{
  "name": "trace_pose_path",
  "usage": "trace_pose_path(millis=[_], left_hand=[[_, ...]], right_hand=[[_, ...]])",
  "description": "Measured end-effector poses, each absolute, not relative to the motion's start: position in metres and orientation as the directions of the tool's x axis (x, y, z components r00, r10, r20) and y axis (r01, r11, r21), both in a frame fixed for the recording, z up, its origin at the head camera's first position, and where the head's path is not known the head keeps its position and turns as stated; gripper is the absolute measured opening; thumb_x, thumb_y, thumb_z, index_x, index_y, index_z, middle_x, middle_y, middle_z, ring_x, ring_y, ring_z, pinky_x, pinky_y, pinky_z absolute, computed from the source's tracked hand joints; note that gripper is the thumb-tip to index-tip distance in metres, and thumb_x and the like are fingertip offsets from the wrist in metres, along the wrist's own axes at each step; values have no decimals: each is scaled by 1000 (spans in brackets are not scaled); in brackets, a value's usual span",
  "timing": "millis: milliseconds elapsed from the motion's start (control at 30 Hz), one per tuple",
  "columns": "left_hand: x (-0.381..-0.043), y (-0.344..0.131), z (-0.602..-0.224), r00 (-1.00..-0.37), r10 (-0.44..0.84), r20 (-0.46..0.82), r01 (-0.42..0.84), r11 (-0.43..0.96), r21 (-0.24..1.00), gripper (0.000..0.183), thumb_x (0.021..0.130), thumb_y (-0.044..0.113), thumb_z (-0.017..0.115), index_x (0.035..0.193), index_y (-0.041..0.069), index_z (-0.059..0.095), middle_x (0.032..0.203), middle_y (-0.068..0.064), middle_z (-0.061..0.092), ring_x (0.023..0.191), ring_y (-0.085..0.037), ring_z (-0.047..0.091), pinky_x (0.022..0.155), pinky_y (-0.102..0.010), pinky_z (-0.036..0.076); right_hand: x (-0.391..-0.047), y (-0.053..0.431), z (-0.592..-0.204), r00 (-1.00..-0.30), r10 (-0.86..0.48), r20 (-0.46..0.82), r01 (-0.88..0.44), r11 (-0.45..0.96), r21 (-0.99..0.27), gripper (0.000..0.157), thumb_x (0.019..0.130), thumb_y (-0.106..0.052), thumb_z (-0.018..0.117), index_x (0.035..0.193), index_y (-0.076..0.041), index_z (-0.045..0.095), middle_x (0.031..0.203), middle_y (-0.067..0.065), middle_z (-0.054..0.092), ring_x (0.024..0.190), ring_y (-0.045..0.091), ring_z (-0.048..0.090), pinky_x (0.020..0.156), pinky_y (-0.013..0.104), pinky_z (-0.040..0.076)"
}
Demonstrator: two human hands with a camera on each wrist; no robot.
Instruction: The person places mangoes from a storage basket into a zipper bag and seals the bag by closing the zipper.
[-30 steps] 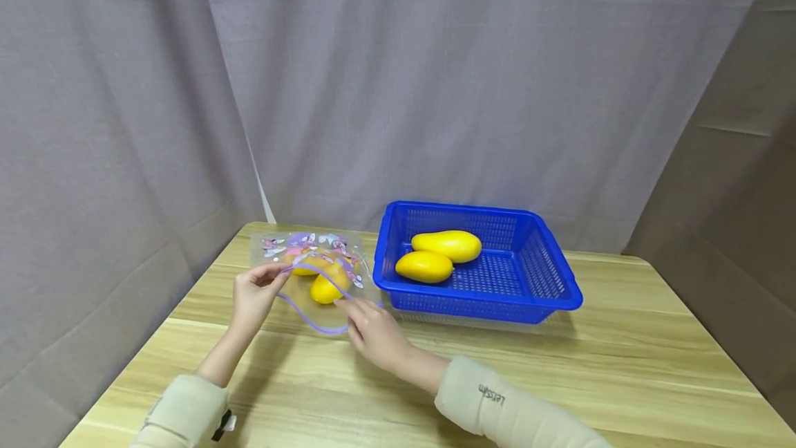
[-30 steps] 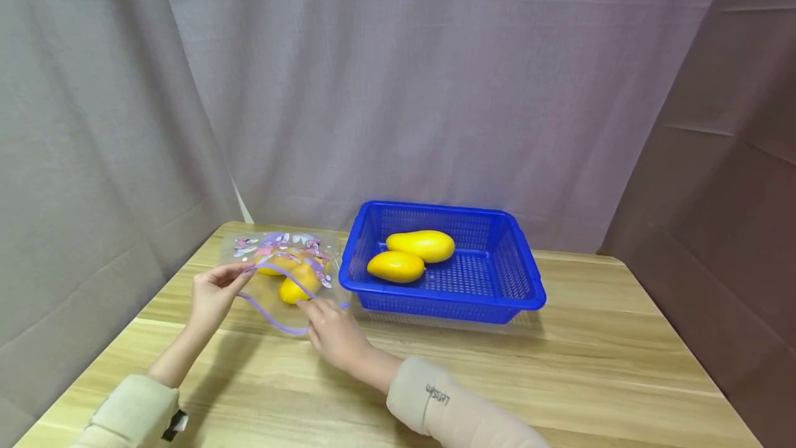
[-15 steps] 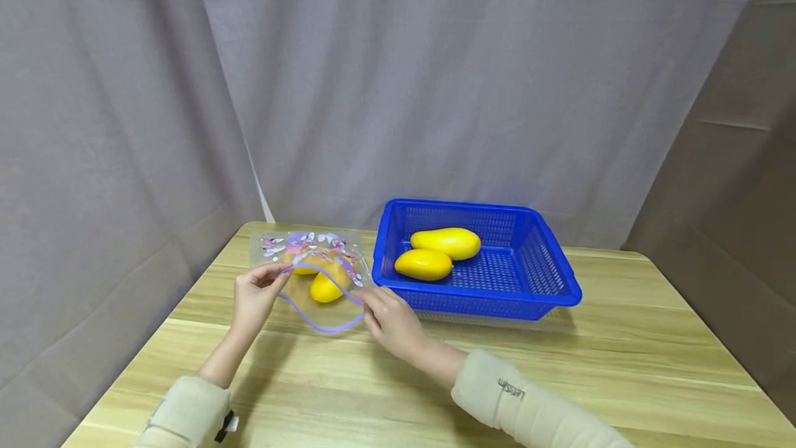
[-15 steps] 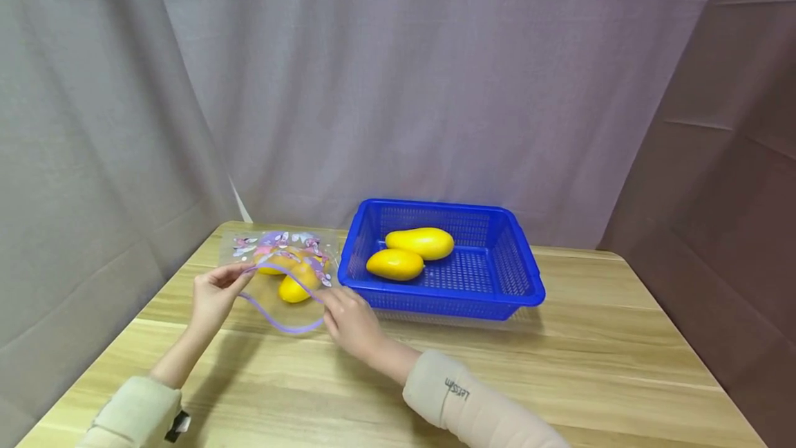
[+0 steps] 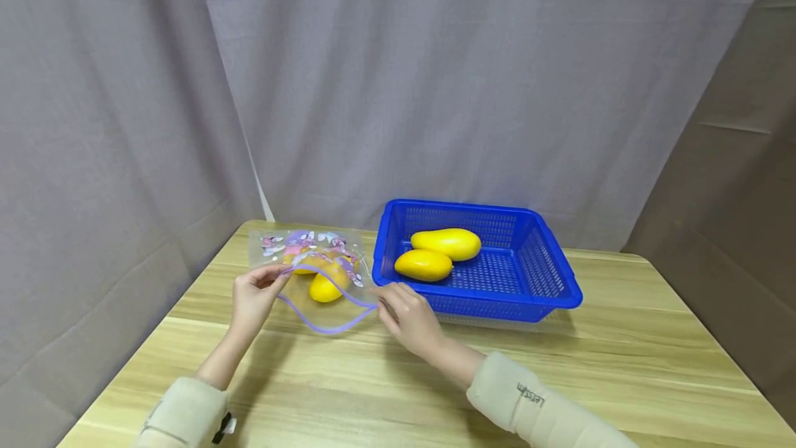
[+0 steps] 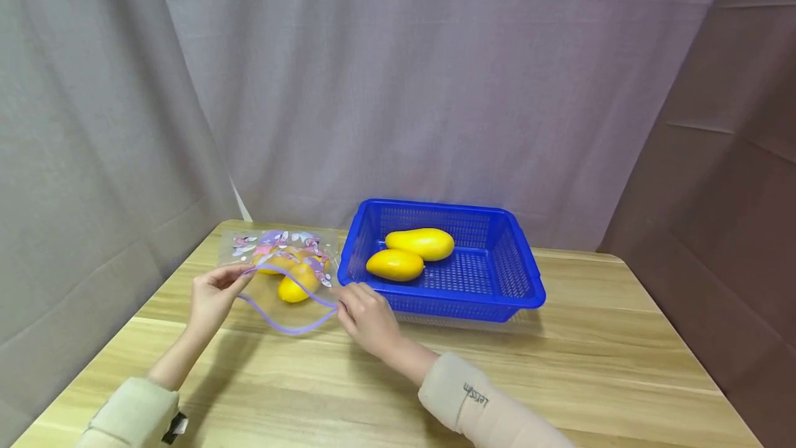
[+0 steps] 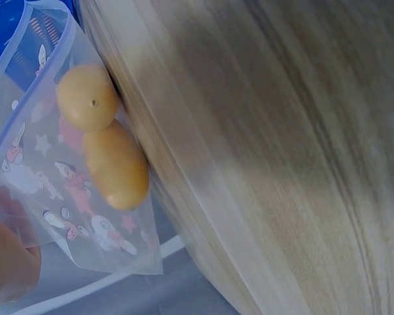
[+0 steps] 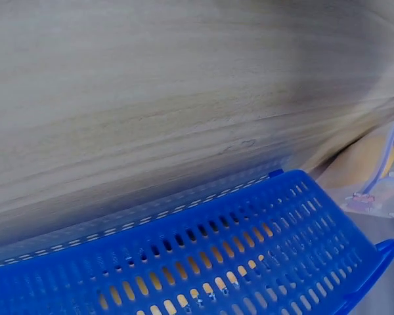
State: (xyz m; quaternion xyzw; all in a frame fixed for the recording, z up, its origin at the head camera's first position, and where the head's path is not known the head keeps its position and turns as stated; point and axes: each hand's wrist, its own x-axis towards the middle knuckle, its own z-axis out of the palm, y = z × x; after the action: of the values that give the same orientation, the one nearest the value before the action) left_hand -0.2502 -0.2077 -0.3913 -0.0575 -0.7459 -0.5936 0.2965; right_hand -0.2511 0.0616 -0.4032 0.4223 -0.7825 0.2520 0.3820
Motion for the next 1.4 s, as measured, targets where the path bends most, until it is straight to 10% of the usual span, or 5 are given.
trace_pose_path(millis=[1400], left_hand=[[-234, -197, -369, -827, -253, 502, 431, 287, 856, 13, 80, -13, 64, 91, -20, 63, 95, -37, 62, 64, 9, 59, 61, -5, 50]], right_hand=[[-271, 109, -385, -383, -444, 810, -794, 607, -43, 21, 76, 4, 71, 94, -5, 66, 87, 4, 68, 80, 19, 65, 69, 31, 57]])
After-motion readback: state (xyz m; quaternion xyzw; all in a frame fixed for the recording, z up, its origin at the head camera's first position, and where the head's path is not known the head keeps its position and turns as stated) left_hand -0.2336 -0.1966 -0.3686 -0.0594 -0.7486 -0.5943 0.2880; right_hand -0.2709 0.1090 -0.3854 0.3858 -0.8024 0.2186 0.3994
